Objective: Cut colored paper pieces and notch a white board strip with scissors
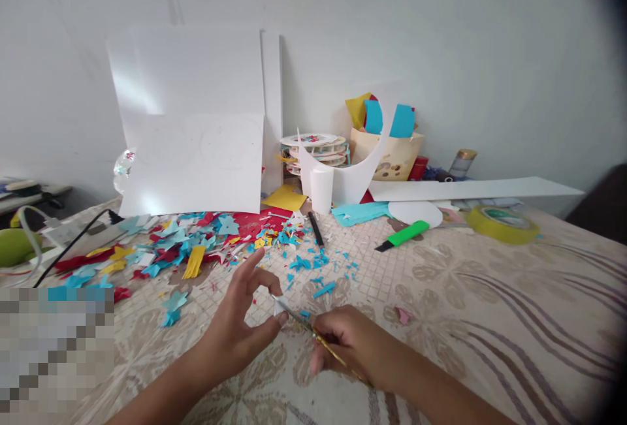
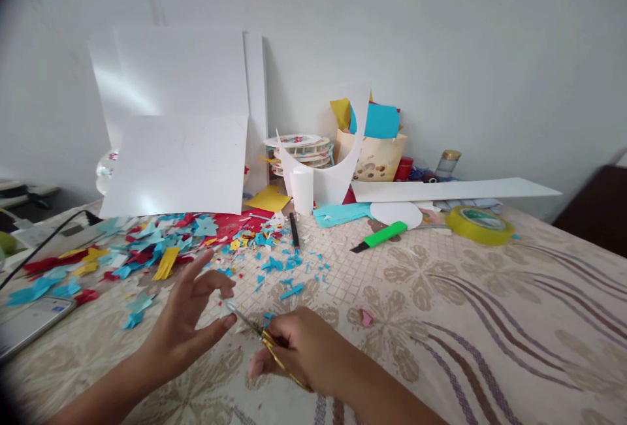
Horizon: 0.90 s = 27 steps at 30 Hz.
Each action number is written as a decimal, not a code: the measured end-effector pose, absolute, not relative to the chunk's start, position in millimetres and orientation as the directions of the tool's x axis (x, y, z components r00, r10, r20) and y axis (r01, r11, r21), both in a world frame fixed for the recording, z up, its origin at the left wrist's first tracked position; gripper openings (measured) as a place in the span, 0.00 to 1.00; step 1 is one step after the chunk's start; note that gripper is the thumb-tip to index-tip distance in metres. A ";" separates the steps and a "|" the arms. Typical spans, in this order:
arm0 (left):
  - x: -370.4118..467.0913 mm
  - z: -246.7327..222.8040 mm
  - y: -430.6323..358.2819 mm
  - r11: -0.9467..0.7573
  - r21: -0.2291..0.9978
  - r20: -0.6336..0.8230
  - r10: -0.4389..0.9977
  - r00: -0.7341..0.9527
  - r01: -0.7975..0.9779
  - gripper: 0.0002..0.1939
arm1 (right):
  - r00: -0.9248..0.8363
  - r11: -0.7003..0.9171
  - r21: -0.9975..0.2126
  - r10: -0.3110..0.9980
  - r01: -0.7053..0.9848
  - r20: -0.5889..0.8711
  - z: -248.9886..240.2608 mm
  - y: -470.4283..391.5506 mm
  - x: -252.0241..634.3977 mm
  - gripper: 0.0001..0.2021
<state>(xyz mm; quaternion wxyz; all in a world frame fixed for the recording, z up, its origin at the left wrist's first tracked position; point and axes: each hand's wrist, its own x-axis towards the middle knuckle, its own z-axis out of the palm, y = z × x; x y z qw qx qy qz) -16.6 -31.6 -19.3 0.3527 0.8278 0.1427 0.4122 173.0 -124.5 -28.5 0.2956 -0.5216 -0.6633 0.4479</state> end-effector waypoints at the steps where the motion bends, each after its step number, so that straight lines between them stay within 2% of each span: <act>1: -15.4 -20.5 -31.7 -0.688 0.723 0.573 0.542 0.615 -0.067 0.38 | -0.279 0.050 -0.905 0.957 0.423 -0.078 -28.4 -123.8 173.4 0.20; 4: -11.4 -23.9 -31.7 -0.625 0.772 0.555 0.576 0.600 -0.115 0.36 | -0.266 0.044 -0.906 0.961 0.422 -0.078 -30.1 -120.6 174.2 0.20; 8: -10.4 -25.9 -28.9 -0.618 0.779 0.555 0.597 0.579 -0.108 0.32 | -0.274 0.068 -0.921 0.961 0.383 -0.043 -37.3 -114.5 173.5 0.20; 12: -15.5 -23.4 -24.0 -0.685 0.728 0.526 0.579 0.623 0.022 0.22 | -0.292 0.055 -0.930 0.955 0.364 -0.058 -43.9 -108.1 173.4 0.20; 15: -18.2 -19.6 -21.2 -0.743 0.660 0.508 0.550 0.662 0.111 0.20 | -0.302 0.028 -0.936 0.950 0.351 -0.084 -46.5 -104.6 175.3 0.20; 21: -16.7 -11.8 -20.3 -0.789 0.613 0.536 0.449 0.715 0.035 0.17 | -0.319 0.015 -0.941 0.942 0.339 -0.100 -48.8 -103.1 179.0 0.20; 27: -17.1 -9.3 -16.8 -0.758 0.651 0.487 0.454 0.746 0.037 0.12 | -0.315 0.063 -0.939 0.948 0.338 -0.049 -52.1 -104.2 179.0 0.21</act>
